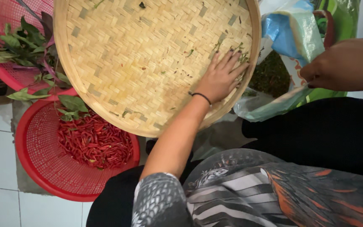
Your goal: The person sits on the floor and removes stems from red chilies by hand, placing the de-stemmed chilies into a red basket and discarding the stems onto a woven tray. The person repeatedly picks up chilies, pulls off the stems, and transfers the chilies to the basket.
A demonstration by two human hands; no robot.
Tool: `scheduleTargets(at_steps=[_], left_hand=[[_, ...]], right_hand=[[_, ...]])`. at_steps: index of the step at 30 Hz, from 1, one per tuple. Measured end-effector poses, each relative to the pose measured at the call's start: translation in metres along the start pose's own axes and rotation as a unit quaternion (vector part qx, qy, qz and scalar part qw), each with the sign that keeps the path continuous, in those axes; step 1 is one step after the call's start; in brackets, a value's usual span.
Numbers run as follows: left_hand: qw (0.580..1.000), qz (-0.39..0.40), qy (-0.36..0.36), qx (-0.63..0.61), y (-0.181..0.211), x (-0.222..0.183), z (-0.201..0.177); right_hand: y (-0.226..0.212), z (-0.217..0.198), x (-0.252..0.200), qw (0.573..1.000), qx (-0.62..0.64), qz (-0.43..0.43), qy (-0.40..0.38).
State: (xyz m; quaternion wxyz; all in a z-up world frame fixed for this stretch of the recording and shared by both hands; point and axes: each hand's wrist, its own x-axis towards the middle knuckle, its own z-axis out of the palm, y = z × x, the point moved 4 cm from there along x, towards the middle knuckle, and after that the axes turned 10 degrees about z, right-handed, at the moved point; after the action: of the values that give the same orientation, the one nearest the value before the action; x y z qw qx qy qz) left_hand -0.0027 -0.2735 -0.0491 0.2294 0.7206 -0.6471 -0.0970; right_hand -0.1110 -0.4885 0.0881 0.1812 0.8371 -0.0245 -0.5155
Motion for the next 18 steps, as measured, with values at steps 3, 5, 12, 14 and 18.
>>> scheduleTargets(at_steps=[3, 5, 12, 14, 18], left_hand=[[0.994, 0.064, 0.084, 0.0, -0.008, -0.006, -0.003], [0.994, 0.072, 0.087, -0.014, -0.015, -0.021, -0.012], [0.991, -0.027, 0.121, -0.053, -0.02, -0.045, -0.043], [0.972, -0.06, 0.207, -0.099, -0.008, -0.031, -0.05], [0.921, -0.077, 0.263, -0.278, 0.046, 0.014, -0.036]], right_hand=[[0.001, -0.008, -0.004, 1.0, -0.009, -0.003, 0.025], [0.004, -0.011, -0.006, 0.999, 0.011, -0.002, 0.031], [-0.002, -0.026, -0.017, 0.999, 0.038, 0.023, 0.003], [-0.003, -0.037, -0.023, 0.998, 0.053, 0.021, -0.014], [-0.015, -0.055, -0.028, 0.997, 0.067, -0.002, -0.038]])
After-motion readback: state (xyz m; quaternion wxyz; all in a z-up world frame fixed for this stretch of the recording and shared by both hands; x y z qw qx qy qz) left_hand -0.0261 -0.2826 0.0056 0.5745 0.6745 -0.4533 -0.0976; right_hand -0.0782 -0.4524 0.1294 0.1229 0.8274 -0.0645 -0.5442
